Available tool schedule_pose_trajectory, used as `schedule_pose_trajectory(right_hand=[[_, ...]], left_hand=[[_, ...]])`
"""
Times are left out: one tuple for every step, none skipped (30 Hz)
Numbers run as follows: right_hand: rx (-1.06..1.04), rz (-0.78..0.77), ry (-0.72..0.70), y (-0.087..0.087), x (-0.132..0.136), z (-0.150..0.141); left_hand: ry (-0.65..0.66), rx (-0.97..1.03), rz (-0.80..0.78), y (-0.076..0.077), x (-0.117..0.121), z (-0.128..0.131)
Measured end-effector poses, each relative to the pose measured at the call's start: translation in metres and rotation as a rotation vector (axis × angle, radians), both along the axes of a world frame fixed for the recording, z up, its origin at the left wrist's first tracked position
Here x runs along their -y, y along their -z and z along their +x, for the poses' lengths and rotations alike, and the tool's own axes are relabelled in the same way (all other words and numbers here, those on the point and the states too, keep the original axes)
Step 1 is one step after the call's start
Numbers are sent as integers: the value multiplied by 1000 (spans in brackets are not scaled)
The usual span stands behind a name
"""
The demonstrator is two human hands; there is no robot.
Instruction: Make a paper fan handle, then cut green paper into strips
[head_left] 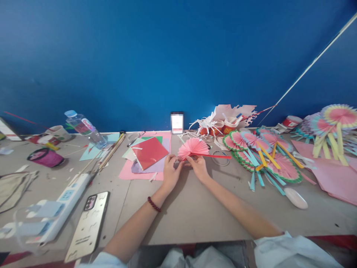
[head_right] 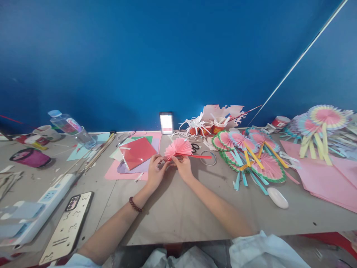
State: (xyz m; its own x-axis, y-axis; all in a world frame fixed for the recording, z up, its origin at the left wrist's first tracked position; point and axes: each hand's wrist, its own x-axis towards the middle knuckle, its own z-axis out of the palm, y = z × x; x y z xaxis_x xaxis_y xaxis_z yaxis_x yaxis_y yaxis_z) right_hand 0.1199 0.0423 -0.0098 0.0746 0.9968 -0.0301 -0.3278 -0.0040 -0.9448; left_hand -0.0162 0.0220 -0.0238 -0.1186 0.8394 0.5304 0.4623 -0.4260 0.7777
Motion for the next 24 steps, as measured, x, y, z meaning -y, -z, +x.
schedule_pose_trajectory(right_hand=[[5, 0, -2, 0, 0, 0], [7, 2, -4, -1, 0, 0], [6, 5, -5, -1, 0, 0], [3, 10, -11, -2, 0, 1], [0, 17, -20, -2, 0, 1], [-2, 27, -31, -2, -1, 2], [-1, 34, -42, -1, -1, 2], [9, 33, -58, -1, 0, 3], [27, 23, -80, 0, 0, 4], [46, 13, -95, 0, 0, 4], [61, 6, -101, 0, 0, 5], [67, 5, -103, 0, 0, 5], [63, 11, -99, -1, 1, 5], [51, 21, -91, -2, 1, 5], [36, 28, -79, -2, 1, 5], [23, 29, -72, -3, 1, 4], [15, 25, -71, -2, 1, 4], [7, 21, -68, -2, 1, 3], [2, 18, -63, 0, 0, 3], [0, 15, -60, 2, 0, 3], [4, 14, -56, 5, -1, 3], [13, 12, -54, 7, -1, 4], [26, 14, -49, 10, -2, 4], [42, 24, -39, 12, -3, 4]], left_hand=[[0, 7, -5, 0, 0, 0], [4, 13, -9, 0, 0, 0], [8, 22, -8, 0, 0, 0], [9, 35, -6, -1, 1, 0], [8, 50, 0, -1, 1, 1], [2, 67, 7, -2, 2, 1], [-6, 82, 15, -3, 2, 1], [-15, 93, 24, -5, 3, 2], [-21, 96, 34, -6, 3, 2], [-21, 93, 43, -8, 3, 2], [-15, 84, 51, -9, 4, 1], [-6, 73, 55, -10, 4, 1], [3, 63, 57, -11, 4, 1], [10, 56, 59, -11, 4, 1], [15, 55, 57, -11, 4, 0], [17, 58, 52, -11, 4, 0], [18, 64, 46, -11, 4, 0], [22, 68, 39, -11, 4, 1], [27, 69, 34, -10, 4, 1], [30, 65, 32, -10, 4, 1], [31, 58, 34, -10, 4, 1], [29, 52, 38, -9, 4, 2], [27, 49, 41, -9, 4, 2], [26, 50, 38, -9, 5, 2]])
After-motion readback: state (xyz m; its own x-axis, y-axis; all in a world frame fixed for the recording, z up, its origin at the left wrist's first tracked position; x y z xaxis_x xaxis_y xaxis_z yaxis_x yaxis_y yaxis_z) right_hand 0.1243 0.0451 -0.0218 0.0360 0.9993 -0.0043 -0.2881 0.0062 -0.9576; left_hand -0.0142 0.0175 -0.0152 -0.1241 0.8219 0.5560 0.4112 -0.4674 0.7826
